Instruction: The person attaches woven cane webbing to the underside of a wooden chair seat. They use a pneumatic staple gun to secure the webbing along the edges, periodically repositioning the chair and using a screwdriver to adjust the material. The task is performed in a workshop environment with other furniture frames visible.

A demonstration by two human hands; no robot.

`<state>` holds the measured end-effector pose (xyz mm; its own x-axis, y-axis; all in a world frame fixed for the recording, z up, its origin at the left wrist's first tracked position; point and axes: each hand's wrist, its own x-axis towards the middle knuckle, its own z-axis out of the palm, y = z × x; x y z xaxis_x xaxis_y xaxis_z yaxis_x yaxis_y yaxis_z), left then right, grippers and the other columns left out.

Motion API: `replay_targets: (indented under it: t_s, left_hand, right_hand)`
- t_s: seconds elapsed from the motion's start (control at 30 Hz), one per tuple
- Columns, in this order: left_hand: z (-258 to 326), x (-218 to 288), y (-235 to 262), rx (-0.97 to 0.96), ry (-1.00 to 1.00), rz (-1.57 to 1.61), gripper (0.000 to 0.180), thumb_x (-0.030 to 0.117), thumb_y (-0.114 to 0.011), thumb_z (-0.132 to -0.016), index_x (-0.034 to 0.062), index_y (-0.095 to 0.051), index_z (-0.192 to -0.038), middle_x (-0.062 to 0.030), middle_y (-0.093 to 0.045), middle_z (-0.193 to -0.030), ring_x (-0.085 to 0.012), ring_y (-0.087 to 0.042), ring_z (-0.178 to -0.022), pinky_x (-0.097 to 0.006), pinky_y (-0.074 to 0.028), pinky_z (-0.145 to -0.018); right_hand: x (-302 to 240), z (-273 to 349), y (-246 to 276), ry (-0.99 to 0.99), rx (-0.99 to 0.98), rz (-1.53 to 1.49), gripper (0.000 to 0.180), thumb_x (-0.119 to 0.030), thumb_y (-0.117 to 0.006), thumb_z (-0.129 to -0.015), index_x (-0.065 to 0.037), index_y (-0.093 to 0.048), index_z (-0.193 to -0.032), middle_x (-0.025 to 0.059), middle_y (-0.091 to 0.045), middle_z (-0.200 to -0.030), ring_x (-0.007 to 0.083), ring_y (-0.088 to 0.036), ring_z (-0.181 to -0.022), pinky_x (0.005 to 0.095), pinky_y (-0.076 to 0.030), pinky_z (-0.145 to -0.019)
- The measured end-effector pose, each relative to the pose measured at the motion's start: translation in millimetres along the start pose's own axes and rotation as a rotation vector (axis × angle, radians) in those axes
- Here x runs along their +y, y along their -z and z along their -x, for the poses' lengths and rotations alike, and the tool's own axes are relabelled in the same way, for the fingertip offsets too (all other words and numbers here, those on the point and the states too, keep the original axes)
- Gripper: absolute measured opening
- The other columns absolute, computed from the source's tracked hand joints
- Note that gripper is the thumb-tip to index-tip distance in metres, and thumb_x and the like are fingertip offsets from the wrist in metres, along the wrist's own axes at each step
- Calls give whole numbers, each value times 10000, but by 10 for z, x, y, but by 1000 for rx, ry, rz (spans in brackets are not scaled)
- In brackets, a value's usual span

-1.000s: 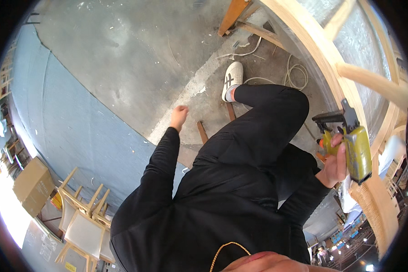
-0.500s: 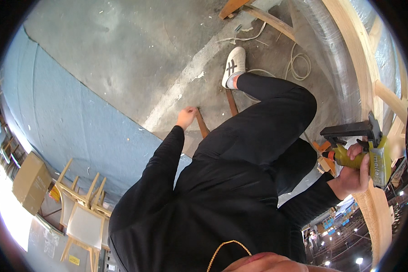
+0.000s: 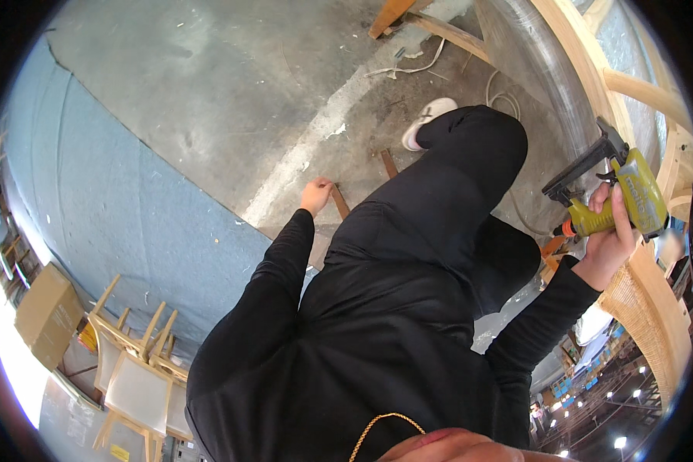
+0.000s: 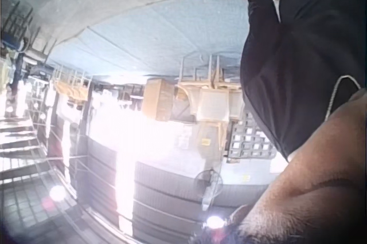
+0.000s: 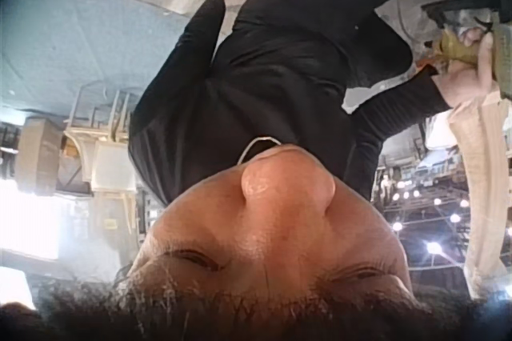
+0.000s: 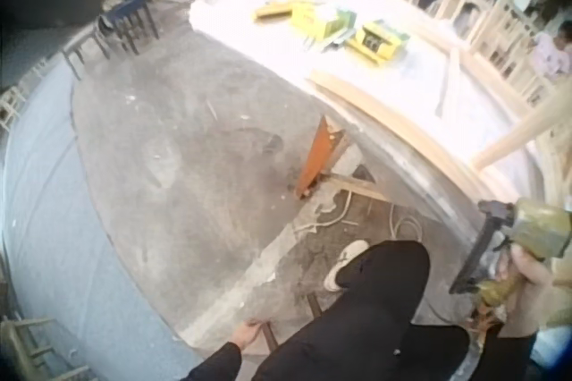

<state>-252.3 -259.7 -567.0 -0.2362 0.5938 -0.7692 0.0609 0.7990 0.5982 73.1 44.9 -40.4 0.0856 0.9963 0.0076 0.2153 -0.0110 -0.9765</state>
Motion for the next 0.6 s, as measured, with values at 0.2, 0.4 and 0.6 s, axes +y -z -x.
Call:
replay_targets:
  t_s: [0.2, 0.4, 0.6]
  left_hand:
    - [367, -700, 294, -8, 102, -133, 321, 336, -640, -869, 71, -765, -1001, -173, -765, -904, -308, -750, -916, -406, -565, -840]
    - [332, -761, 492, -28, 30, -515, 376, 353, -569, -893, 49, -744, -1027, -248, -738, -1001, -443, -698, -1020, -495, -542, -918]
    - [-141, 10, 452, 2, -156, -599, 377, 353, -567, -909, 53, -736, -1065, -246, -734, -1043, -443, -693, -1038, -511, -538, -922]
  right_hand:
    - [20, 40, 95, -11, 18, 2, 269, -63, -724, -909, 69, -631, -1124, 122, -625, -805, 182, -562, -689, 295, -426, -631]
    - [-1, 20, -9, 30, 7, 39, 273, -80, -750, -893, 55, -656, -1110, 102, -638, -799, 163, -560, -669, 284, -415, -616]
    - [29, 14, 73, 30, -28, 11, 242, -115, -836, -832, 28, -727, -995, 78, -686, -773, 139, -586, -617, 270, -431, -589]
